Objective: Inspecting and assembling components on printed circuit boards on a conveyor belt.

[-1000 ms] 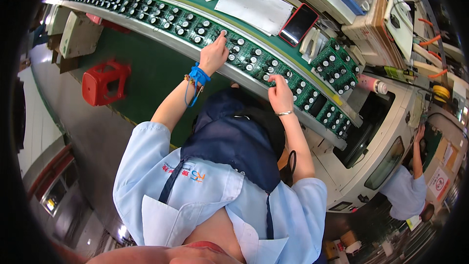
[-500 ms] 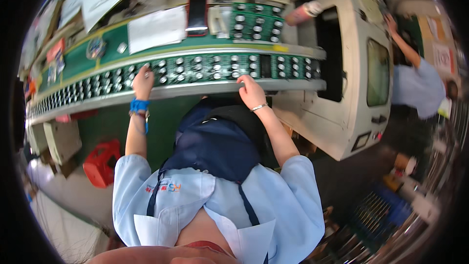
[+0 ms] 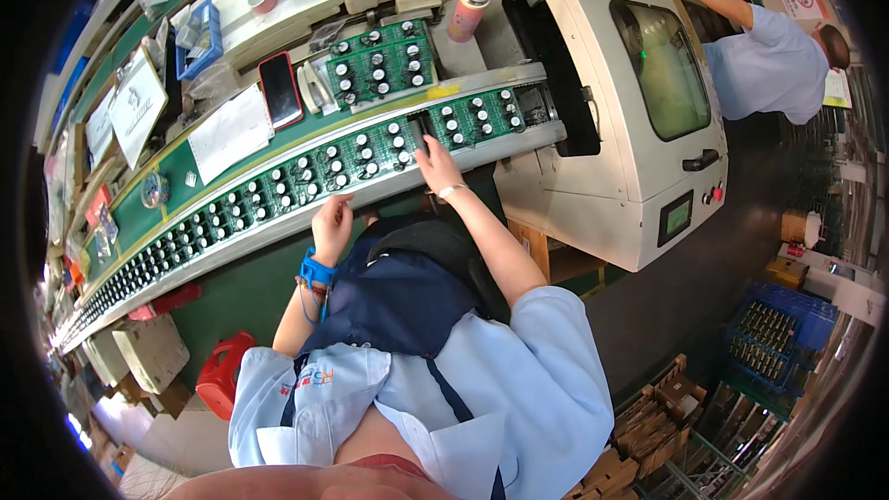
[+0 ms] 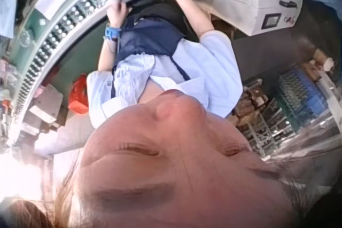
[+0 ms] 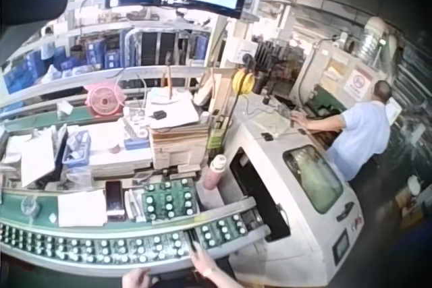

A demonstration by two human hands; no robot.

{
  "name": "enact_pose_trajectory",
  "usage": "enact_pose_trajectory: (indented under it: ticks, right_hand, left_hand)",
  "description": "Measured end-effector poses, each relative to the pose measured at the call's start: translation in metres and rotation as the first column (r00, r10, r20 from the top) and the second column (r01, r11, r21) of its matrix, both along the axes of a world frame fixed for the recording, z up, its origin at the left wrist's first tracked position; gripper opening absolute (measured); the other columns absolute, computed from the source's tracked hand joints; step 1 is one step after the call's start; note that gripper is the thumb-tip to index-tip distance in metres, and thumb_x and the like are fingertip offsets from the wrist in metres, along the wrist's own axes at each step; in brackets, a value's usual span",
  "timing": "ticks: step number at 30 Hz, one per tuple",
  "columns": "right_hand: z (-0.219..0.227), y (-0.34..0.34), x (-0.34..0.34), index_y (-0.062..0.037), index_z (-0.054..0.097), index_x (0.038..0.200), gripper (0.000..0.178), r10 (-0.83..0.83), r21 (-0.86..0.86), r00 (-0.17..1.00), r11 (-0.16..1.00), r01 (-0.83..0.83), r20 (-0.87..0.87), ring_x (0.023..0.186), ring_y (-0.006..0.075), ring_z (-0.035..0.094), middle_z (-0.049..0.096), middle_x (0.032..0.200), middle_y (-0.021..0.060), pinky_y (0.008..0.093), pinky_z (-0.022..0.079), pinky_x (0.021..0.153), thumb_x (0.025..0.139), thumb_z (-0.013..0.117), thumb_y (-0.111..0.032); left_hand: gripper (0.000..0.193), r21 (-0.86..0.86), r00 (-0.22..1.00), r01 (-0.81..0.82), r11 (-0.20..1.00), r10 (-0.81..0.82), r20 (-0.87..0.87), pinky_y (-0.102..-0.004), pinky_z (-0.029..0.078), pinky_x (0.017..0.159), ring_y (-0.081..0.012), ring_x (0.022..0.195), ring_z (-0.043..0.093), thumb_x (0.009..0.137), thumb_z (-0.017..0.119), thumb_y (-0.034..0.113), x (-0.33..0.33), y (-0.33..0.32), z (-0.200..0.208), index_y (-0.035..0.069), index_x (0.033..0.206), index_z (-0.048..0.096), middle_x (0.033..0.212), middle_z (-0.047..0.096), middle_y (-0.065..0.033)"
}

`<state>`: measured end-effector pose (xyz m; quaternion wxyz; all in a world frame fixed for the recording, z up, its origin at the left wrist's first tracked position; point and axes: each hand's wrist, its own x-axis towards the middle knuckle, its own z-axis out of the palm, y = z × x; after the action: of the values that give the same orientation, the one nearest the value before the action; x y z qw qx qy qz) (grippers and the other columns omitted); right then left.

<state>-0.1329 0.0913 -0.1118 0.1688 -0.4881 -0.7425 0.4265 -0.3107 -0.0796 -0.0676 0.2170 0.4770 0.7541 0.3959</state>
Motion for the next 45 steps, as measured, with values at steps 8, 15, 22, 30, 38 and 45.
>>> enact_pose_trajectory:
  ticks: [8,15,22,30,38,45]
  right_hand:
    - [-0.058,0.048,-0.033,0.0139,0.031,0.122,0.078,0.006,-0.352,0.999,0.936,0.013,0.052,0.121,0.0395,0.030,0.028,0.129,0.0330,0.0361,0.025,0.102,0.084,0.033,-0.055]
    - [-0.063,0.056,-0.027,0.0113,0.035,0.119,0.073,-0.007,-0.247,0.981,0.968,0.055,0.192,0.121,0.0390,0.030,0.029,0.129,0.0312,0.0381,0.028,0.099,0.085,0.034,-0.053]
    - [-0.063,0.080,-0.003,0.0137,0.027,0.124,0.075,0.021,-0.239,0.987,0.971,0.018,0.159,0.121,0.0389,0.030,0.026,0.131,0.0309,0.0372,0.027,0.101,0.085,0.036,-0.049]
    - [-0.064,0.080,0.013,0.0056,0.044,0.116,0.062,0.074,-0.186,0.995,0.981,-0.062,0.059,0.107,0.0365,0.048,0.051,0.111,0.0262,0.0385,0.037,0.092,0.085,0.037,-0.048]
    - [-0.016,0.048,0.071,-0.0023,0.054,0.085,0.023,0.267,-0.160,0.962,0.949,-0.273,-0.055,0.066,0.0190,0.058,0.059,0.072,0.0099,0.0306,0.045,0.060,0.086,0.047,-0.024]
    - [-0.045,0.045,0.096,-0.0033,0.054,0.084,0.013,0.227,-0.017,0.973,0.974,-0.226,0.031,0.073,0.0265,0.057,0.057,0.078,0.0126,0.0337,0.045,0.067,0.080,0.051,-0.016]
  left_hand:
    - [0.013,0.022,0.993,-0.111,0.994,0.111,-0.025,-0.0215,0.035,0.044,-0.0080,0.046,0.042,0.078,0.052,-0.001,0.021,-0.013,0.005,0.004,0.088,0.059,0.059,0.051,-0.0045]
    - [0.012,-0.004,0.982,-0.186,0.983,0.186,-0.042,-0.0212,0.034,0.043,-0.0075,0.044,0.041,0.080,0.050,-0.001,0.035,-0.016,0.003,0.004,0.087,0.059,0.057,0.050,-0.0041]
    - [0.011,0.025,0.980,-0.192,0.981,0.192,-0.041,-0.0224,0.035,0.044,-0.0089,0.045,0.042,0.080,0.051,0.000,0.051,-0.004,0.002,0.004,0.086,0.059,0.057,0.049,-0.0051]
    - [0.011,0.010,0.986,-0.163,0.987,0.163,-0.032,-0.0250,0.037,0.046,-0.0136,0.048,0.046,0.078,0.049,-0.001,0.068,0.011,0.005,0.003,0.085,0.058,0.061,0.053,-0.0084]
    - [0.007,-0.007,0.987,-0.161,0.987,0.161,-0.025,-0.0291,0.040,0.047,-0.0198,0.048,0.050,0.078,0.050,0.002,0.075,0.018,-0.004,0.004,0.081,0.057,0.061,0.054,-0.0110]
    - [0.008,-0.054,0.994,-0.111,0.992,0.110,-0.015,-0.0303,0.043,0.051,-0.0231,0.053,0.055,0.077,0.050,0.003,0.080,0.030,-0.009,0.004,0.079,0.057,0.063,0.056,-0.0120]
